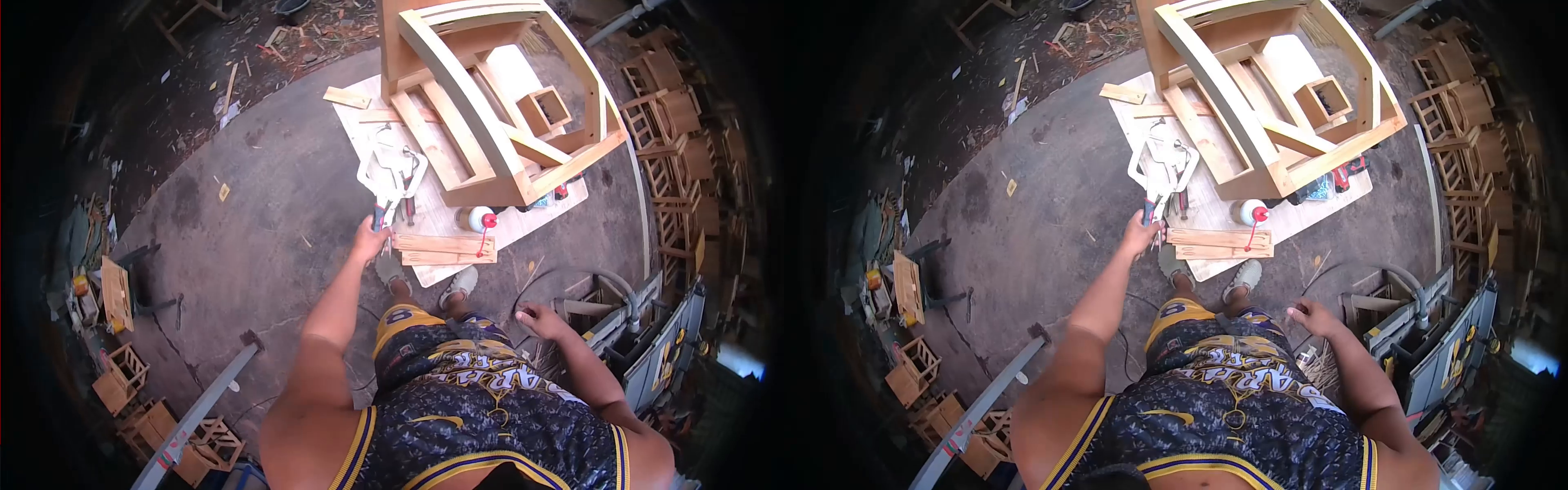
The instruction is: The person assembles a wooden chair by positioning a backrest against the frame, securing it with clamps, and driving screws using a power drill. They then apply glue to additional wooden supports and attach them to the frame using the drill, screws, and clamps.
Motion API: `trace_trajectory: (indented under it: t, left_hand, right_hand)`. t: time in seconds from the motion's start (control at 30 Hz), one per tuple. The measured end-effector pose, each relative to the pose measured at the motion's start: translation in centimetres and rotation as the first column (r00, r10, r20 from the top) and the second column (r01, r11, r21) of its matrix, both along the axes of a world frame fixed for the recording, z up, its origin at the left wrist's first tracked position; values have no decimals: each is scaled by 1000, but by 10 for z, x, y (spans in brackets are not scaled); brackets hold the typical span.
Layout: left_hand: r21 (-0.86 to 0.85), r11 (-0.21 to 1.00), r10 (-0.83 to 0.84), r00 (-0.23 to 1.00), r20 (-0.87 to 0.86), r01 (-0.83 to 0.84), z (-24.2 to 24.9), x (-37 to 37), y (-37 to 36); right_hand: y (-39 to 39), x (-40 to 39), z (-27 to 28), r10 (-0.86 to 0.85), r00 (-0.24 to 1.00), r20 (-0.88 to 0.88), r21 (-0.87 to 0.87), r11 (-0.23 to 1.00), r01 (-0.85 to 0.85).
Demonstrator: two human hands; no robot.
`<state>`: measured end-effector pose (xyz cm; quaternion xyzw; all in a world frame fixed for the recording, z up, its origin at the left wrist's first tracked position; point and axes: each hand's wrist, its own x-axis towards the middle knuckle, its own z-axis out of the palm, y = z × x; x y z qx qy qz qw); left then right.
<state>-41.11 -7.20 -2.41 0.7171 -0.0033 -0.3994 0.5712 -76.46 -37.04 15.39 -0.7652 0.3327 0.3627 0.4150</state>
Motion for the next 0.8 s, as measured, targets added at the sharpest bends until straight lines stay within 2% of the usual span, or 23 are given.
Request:
trace_trajectory:
  t: [0.03,0.07,0.13,0.17,0.2,0.27,0.33,0.4,0.43,0.47,0.5,0.53,0.57,0.6,0.63,0.67,0.7,0.73,0.77,0.8]
  left_hand:
    - [67,997,11,981,196,-25,-41,-2,-10]
    - [52,999,-19,982,186,9,-43,-9,-17]
    - [-5,985,169,971,-172,-172,-37,-13,-30]
    - [-17,977,202,949,-242,-212,-30,-15,-36]
    - [-15,985,165,954,-251,-174,-24,-18,-39]
    - [29,977,215,961,-176,-213,-16,-16,-57]
    - [34,973,230,959,-166,-228,-29,-9,-75]
    - [225,973,50,999,10,-51,-38,6,-94]
    - [348,934,-96,994,48,73,-39,16,-105]
    - [365,929,-86,995,53,61,-36,16,-116]
    - [519,852,-223,943,248,65,-31,14,-124]
    - [661,750,-373,837,400,18,-22,13,-130]
    - [670,742,-321,888,331,19,-8,7,-135]
    - [685,727,-338,890,307,40,-51,3,-120]
    - [548,832,-288,777,560,-87,-60,-13,-109]
    - [492,862,-226,776,589,-123,-30,-34,-110]
    - [391,902,-37,870,492,-183,-18,-53,-109]
    - [446,858,16,884,468,-252,14,-74,-114]
    - [498,805,80,890,448,-323,46,-95,-121]
    - [509,782,98,877,470,-361,58,-113,-122]
  right_hand:
    - [3,14,16,-29,999,-23,-33,999,28]
    - [0,18,18,-63,998,-33,-49,997,61]
    - [-12,23,16,-34,999,-21,-59,998,33]
    - [-17,22,15,-78,997,-28,-68,995,76]
    - [-19,20,12,-95,995,20,-90,991,96]
    - [-38,24,0,-111,991,77,-124,985,120]
    - [-60,30,-18,-166,964,206,-85,979,186]
    - [-93,59,-29,-107,960,260,-196,967,161]
    - [-113,76,-40,-99,938,332,-263,945,193]
    - [-134,91,-56,-84,911,403,-320,920,227]
    - [-160,107,-76,-23,891,454,-368,906,210]
    - [-183,123,-98,48,860,508,-411,891,193]
    - [-205,134,-128,147,835,530,-477,866,150]
    - [-226,148,-152,243,799,550,-541,833,119]
    - [-237,164,-161,279,855,437,-592,805,40]
    - [-247,176,-180,288,891,350,-608,794,-18]
    - [-258,181,-202,364,913,185,-561,802,-206]
    - [-266,189,-216,451,892,23,-486,785,-384]
    - [-269,196,-218,476,878,54,-475,785,-397]
    - [-269,200,-215,488,873,15,-447,784,-431]
